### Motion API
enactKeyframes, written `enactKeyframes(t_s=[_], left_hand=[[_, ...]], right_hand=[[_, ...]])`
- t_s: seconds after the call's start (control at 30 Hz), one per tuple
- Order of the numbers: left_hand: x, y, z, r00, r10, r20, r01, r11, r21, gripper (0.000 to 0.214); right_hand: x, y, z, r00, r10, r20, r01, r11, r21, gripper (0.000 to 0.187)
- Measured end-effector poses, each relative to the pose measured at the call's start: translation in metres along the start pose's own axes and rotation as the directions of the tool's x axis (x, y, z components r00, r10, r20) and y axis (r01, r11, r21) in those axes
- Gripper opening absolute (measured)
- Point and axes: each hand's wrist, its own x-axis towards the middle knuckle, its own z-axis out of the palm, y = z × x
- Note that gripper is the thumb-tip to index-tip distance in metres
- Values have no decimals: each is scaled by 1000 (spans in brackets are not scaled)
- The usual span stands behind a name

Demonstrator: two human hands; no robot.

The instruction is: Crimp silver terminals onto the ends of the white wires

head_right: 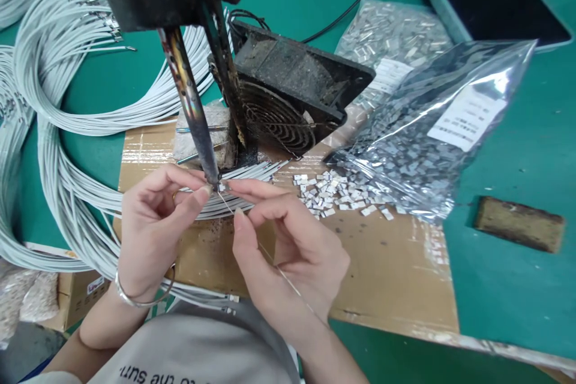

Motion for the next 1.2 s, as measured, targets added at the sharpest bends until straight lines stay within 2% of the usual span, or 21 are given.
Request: enactKeyframes(t_s=[0.47, 1.2], left_hand=[[0, 1, 2, 1000, -21, -8, 21, 1000, -9, 14], [-1, 1, -1, 1000, -4, -28, 5, 1000, 23, 16]], right_hand=[[-1, 0, 0, 1000, 13, -2, -13, 1000, 16, 19], [-1, 0, 2, 1000, -12, -3, 11, 998, -58, 19]])
